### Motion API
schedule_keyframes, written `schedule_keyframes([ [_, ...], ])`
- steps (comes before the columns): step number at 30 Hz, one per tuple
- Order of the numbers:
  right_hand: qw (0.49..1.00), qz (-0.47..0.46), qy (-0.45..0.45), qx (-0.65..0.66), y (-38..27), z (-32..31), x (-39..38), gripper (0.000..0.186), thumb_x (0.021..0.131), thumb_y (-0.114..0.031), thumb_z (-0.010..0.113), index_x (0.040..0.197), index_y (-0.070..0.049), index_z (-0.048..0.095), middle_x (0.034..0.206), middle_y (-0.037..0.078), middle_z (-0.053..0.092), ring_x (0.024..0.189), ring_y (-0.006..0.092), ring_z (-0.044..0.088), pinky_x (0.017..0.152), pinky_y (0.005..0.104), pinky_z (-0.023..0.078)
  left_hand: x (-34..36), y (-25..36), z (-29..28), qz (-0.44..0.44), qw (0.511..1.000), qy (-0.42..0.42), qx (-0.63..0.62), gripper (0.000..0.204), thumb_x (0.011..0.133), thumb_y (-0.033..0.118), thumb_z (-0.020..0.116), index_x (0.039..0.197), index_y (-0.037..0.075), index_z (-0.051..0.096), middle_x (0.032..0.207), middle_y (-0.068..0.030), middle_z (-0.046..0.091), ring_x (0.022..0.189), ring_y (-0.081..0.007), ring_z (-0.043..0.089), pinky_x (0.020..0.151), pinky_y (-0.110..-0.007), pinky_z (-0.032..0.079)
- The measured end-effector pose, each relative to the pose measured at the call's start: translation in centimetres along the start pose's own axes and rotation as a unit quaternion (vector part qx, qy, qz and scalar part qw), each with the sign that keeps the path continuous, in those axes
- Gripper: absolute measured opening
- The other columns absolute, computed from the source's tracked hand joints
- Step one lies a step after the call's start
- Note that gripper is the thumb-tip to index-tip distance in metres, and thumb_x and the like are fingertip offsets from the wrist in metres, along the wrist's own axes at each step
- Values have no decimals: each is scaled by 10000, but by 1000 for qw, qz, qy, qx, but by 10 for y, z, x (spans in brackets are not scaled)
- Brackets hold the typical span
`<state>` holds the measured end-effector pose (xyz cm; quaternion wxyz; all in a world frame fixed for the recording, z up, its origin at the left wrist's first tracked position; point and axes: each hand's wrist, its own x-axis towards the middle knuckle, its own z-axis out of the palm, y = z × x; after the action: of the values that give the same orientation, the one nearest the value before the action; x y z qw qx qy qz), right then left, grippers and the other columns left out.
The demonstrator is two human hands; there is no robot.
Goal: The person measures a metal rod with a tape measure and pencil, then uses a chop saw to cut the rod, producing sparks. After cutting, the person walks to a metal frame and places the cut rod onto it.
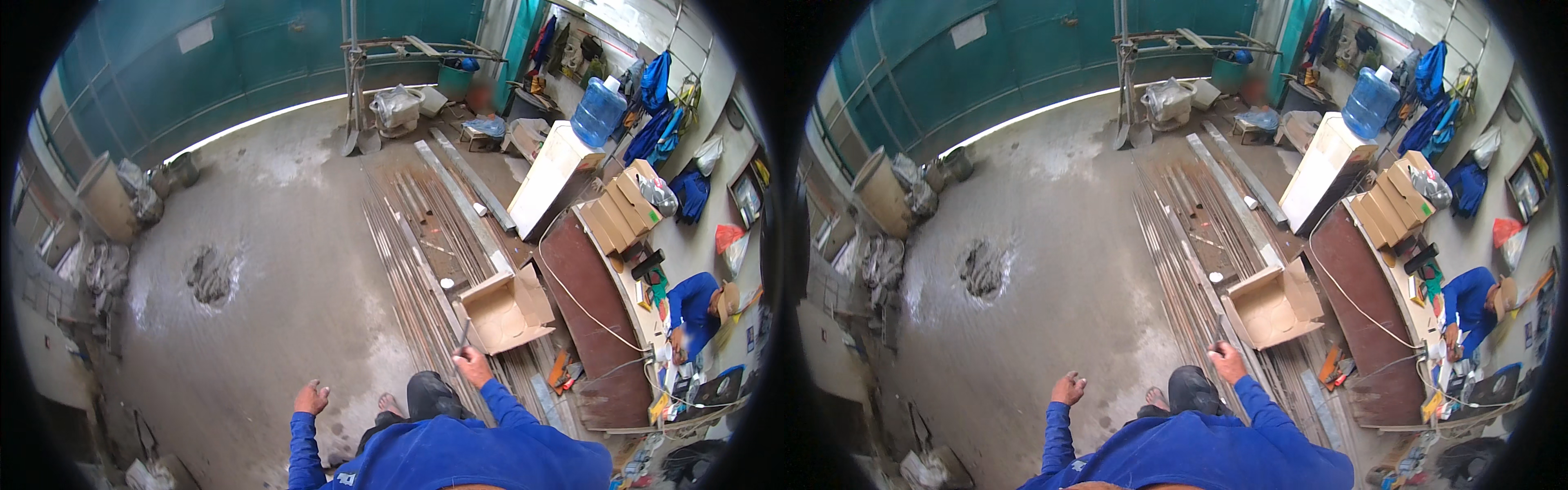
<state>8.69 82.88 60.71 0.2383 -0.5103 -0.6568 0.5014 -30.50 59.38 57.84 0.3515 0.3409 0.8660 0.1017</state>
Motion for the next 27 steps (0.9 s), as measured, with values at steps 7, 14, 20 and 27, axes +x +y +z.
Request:
schedule_keyframes([
  [7, 947, 159, 143, -241, 111, -34, 138, 187, 754, -127, 596, 905, -19, 624, 884, 219, 664, 881, 391, 639, 809, 456, 504, 149, 54, -86, 46, 996, 71, -36, 529, 853, 368, 589, 1273, 48, 559, 1001, -204, 687, 980, -353, 648, 863, -436, 504],
  [14, 947, 245, 107, -177, 173, -7, 304, 204, 746, -147, 595, 899, -13, 617, 966, 256, 635, 970, 403, 616, 839, 449, 493, 239, 73, -105, -12, 1000, -21, -5, 502, 847, 372, 611, 1226, 44, 597, 1040, -209, 683, 998, -356, 648, 878, -409, 505],
  [20, 942, 119, -21, -313, 81, 50, 512, 281, 736, -155, 602, 990, -41, 636, 1016, 249, 642, 989, 406, 604, 854, 458, 489, 298, 107, -232, -6, 960, 70, -273, 412, 869, 239, 609, 1194, -15, 597, 884, -103, 678, 769, -169, 647, 698, -305, 518],
  [27, 974, 127, 39, -184, -27, 134, 693, 258, 776, -150, 622, 1000, -22, 634, 994, 247, 650, 971, 412, 610, 827, 465, 490, 351, 183, -504, 252, 845, 254, -398, 438, 911, 259, 589, 1245, -22, 547, 959, -96, 635, 845, -186, 606, 744, -319, 491],
])
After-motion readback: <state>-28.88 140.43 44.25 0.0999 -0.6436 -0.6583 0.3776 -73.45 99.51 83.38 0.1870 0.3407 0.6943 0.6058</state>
